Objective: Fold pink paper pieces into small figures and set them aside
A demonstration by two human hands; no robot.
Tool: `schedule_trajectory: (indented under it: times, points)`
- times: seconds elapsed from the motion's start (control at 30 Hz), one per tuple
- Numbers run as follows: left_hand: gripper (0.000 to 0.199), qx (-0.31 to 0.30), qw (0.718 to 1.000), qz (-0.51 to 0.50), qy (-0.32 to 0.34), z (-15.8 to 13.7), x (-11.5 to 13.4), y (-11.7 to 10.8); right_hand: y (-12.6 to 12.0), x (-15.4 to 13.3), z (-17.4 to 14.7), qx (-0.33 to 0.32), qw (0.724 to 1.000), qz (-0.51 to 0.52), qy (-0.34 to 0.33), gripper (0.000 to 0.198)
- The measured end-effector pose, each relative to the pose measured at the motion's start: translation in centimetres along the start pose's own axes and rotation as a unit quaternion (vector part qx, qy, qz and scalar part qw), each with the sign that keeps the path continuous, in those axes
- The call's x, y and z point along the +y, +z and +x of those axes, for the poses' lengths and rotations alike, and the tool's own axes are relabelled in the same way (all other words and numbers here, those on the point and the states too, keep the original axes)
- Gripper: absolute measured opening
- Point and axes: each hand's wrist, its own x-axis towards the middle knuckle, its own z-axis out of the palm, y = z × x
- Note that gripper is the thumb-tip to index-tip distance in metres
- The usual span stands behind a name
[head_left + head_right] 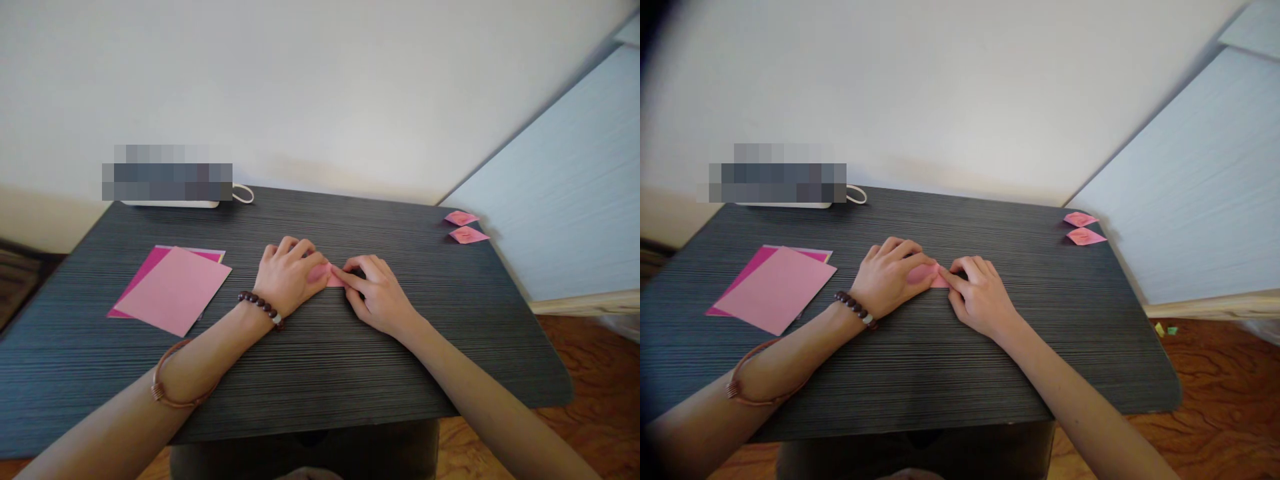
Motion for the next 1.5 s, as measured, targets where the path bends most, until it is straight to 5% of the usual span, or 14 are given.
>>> schedule_trajectory:
  times: [0.33,1.2,1.5]
  points:
    - [0.018,-0.015,1.000,-0.001,0.004,0.1,0.0,-0.1,-0.3,0.0,-1.9,0.027,1.000,0.002,-0.006,0.031]
    - [0.024,-0.008,1.000,-0.011,-0.014,-0.2,0.0,0.0,0.1,-0.2,-0.9,0.039,0.999,-0.032,0.013,0.028]
    - [0.027,-0.006,1.000,-0.014,-0.024,-0.1,0.1,0.0,-0.1,-0.8,0.8,-0.004,0.999,-0.033,0.036,0.033]
